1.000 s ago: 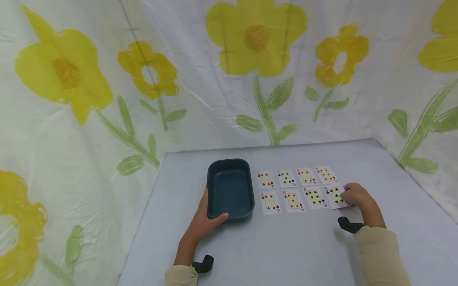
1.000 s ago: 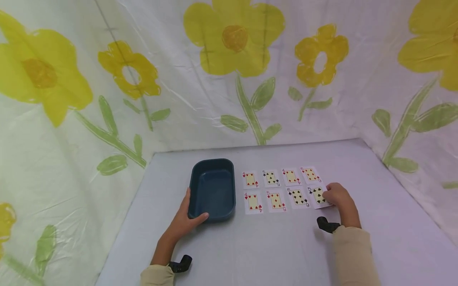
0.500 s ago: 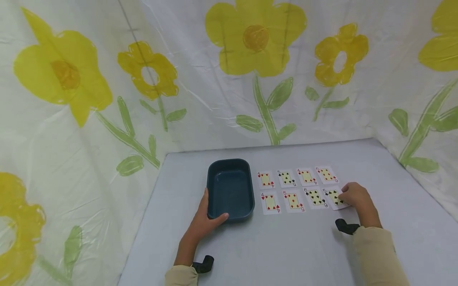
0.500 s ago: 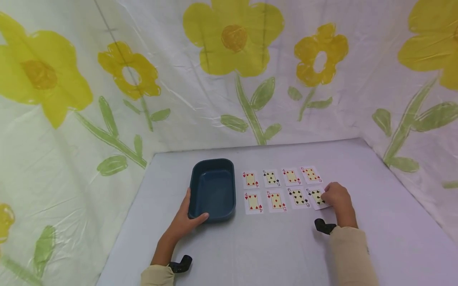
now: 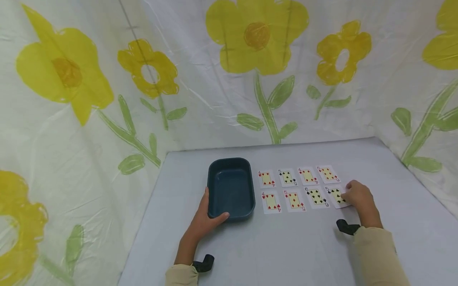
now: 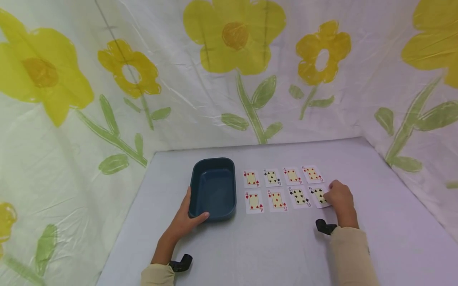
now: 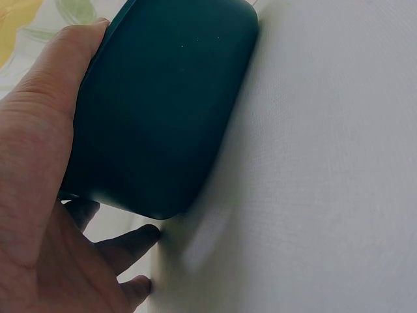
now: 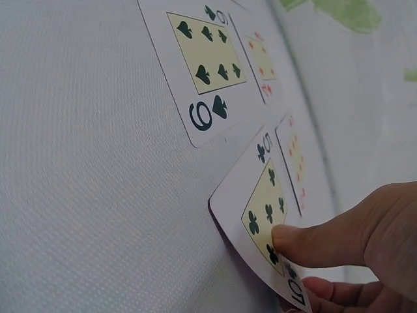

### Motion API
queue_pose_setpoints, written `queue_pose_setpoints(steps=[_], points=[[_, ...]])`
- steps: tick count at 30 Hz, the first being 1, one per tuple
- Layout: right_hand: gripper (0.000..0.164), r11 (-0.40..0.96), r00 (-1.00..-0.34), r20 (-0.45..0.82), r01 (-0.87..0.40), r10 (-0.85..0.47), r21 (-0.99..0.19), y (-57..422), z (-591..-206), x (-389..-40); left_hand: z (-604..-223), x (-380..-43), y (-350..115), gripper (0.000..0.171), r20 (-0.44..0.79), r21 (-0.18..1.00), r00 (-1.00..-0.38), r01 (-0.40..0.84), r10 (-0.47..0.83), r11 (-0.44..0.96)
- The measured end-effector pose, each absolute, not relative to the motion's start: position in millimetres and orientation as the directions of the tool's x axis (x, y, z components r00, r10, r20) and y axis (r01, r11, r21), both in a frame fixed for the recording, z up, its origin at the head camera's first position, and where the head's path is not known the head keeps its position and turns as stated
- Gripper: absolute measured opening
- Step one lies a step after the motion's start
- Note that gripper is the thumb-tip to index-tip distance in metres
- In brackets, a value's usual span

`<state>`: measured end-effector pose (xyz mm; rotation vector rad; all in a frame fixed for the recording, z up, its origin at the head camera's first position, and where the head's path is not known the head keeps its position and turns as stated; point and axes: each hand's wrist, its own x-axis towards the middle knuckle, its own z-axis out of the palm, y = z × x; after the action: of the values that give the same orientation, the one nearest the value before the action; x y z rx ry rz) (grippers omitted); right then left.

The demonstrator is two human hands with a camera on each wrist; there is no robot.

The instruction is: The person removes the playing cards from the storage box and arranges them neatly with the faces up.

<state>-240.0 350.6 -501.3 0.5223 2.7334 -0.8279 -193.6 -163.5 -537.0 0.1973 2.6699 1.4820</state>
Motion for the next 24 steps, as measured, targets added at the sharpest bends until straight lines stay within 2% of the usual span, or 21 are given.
queue_pose_setpoints(steps=[13,24], points=[[0.055,0.747,-0.885,-0.331,0.457,0.327,-0.483,341,-498,-244,-534,-191,-169,0.12,-0.022,0.838,-0.991,0.052,0.13,0.544],[0.036,0.774,-0.898,-0.293,0.434,0.328,-0.462,332,-505,-241,-538,-197,-167,0.118,-0.034,0.847,-0.989,0.049,0.147,0.53]])
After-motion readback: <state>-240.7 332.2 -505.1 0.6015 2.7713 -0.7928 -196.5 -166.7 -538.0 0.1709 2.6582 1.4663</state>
